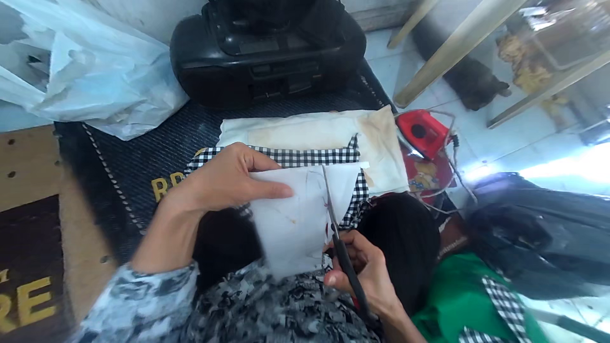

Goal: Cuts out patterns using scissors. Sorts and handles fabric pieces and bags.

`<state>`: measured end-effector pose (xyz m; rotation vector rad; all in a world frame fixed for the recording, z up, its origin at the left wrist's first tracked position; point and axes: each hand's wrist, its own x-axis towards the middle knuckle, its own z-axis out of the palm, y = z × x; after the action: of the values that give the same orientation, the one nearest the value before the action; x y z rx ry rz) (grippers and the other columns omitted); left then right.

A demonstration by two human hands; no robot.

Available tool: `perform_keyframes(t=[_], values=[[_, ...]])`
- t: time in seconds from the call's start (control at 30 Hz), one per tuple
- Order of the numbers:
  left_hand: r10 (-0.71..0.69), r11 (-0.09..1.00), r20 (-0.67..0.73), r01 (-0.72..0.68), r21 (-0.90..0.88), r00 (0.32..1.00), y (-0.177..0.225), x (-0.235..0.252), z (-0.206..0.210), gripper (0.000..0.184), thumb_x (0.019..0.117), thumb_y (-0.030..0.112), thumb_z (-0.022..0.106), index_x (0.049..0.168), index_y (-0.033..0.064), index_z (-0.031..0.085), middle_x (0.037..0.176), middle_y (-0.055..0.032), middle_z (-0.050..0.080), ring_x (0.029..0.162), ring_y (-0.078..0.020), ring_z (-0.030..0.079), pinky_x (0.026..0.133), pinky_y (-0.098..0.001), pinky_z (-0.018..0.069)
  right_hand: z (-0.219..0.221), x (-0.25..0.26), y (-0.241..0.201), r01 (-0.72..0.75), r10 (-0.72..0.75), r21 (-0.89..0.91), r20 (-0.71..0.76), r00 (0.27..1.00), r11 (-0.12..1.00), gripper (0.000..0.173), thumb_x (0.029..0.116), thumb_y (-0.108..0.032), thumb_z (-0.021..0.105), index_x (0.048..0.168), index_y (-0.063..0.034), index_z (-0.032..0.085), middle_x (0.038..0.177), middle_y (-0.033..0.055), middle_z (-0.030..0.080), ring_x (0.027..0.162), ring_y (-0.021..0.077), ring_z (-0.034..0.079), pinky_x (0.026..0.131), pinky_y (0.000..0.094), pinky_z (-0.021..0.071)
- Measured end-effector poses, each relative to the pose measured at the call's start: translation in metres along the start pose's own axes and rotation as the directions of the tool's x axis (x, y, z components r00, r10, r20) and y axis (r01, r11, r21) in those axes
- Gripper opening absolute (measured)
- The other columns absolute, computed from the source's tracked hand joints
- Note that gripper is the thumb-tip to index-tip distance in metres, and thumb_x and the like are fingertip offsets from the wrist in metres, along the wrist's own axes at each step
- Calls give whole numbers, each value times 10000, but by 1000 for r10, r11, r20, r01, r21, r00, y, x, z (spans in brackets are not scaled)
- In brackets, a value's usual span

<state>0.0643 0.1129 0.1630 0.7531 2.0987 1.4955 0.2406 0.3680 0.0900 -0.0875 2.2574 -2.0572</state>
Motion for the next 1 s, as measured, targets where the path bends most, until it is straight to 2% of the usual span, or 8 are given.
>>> perform_keyframes(t=[0.17, 0.23, 0.27, 0.33, 0.47, 0.67, 0.8, 1.0], values=[[-45, 957, -8, 45, 287, 999, 21, 2, -4, 190, 814, 374, 814, 729, 221, 741, 602, 98, 661, 517, 21, 590, 442, -185, 465, 1, 0, 0, 7, -7, -1, -3, 1000, 1000, 643, 800, -581, 810, 1083, -38, 613, 669, -109, 609, 535, -54, 537, 475, 137, 460], [-8, 920, -40, 23, 392, 999, 28, 5, -2, 246, 835, 478, 766, 797, 235, 762, 623, 122, 636, 538, 40, 557, 465, -185, 436, 2, 0, 0, 7, -7, 6, 3, 1000, 1000, 650, 802, -584, 807, 1090, -34, 616, 679, -101, 618, 536, -51, 538, 476, 139, 461], [14, 907, -43, 6, 421, 999, 31, 6, -1, 260, 861, 488, 741, 884, 233, 791, 667, 129, 663, 575, 51, 577, 497, -174, 462, 3, 0, 0, 6, -6, 15, 8, 1000, 1000, 649, 801, -580, 810, 1091, -32, 617, 688, -93, 627, 540, -50, 540, 477, 140, 463], [64, 890, -34, -41, 454, 997, 33, 10, 2, 218, 913, 405, 708, 963, 212, 796, 720, 128, 690, 625, 63, 602, 548, -159, 489, 4, 0, -1, 5, -5, 21, 13, 1000, 1000, 639, 806, -572, 807, 1092, -34, 614, 696, -93, 633, 545, -53, 544, 482, 136, 467], [96, 896, 14, -93, 435, 995, 29, 16, 6, 133, 943, 287, 686, 904, 190, 769, 702, 116, 668, 623, 54, 590, 546, -161, 466, 3, 0, -1, -4, 4, 31, 11, 1000, 1000, 632, 808, -574, 805, 1087, -41, 610, 698, -93, 642, 538, -50, 548, 473, 142, 471], [68, 935, 72, -89, 342, 995, 21, 20, 1, 121, 940, 255, 698, 906, 167, 773, 721, 100, 696, 649, 51, 627, 576, -145, 510, 3, 1, 1, -3, 2, 36, 22, 1000, 999, 644, 806, -584, 802, 1089, -38, 613, 694, -97, 626, 539, -51, 537, 475, 139, 463], [53, 953, 89, -77, 293, 995, 18, 20, -1, 133, 942, 243, 693, 874, 154, 764, 680, 87, 681, 601, 40, 614, 530, -148, 497, 5, 0, 3, -1, 0, 47, 20, 1000, 999, 633, 816, -570, 803, 1090, -31, 618, 708, -72, 643, 530, -34, 538, 464, 150, 461], [38, 964, 110, -66, 259, 993, 14, 20, -2, 150, 947, 230, 687, 842, 146, 754, 653, 78, 668, 573, 27, 603, 502, -156, 483, 6, -1, 2, 7, -7, 27, 16, 1000, 1000, 594, 827, -537, 808, 1081, -35, 617, 689, -93, 632, 527, -49, 533, 461, 141, 454]])
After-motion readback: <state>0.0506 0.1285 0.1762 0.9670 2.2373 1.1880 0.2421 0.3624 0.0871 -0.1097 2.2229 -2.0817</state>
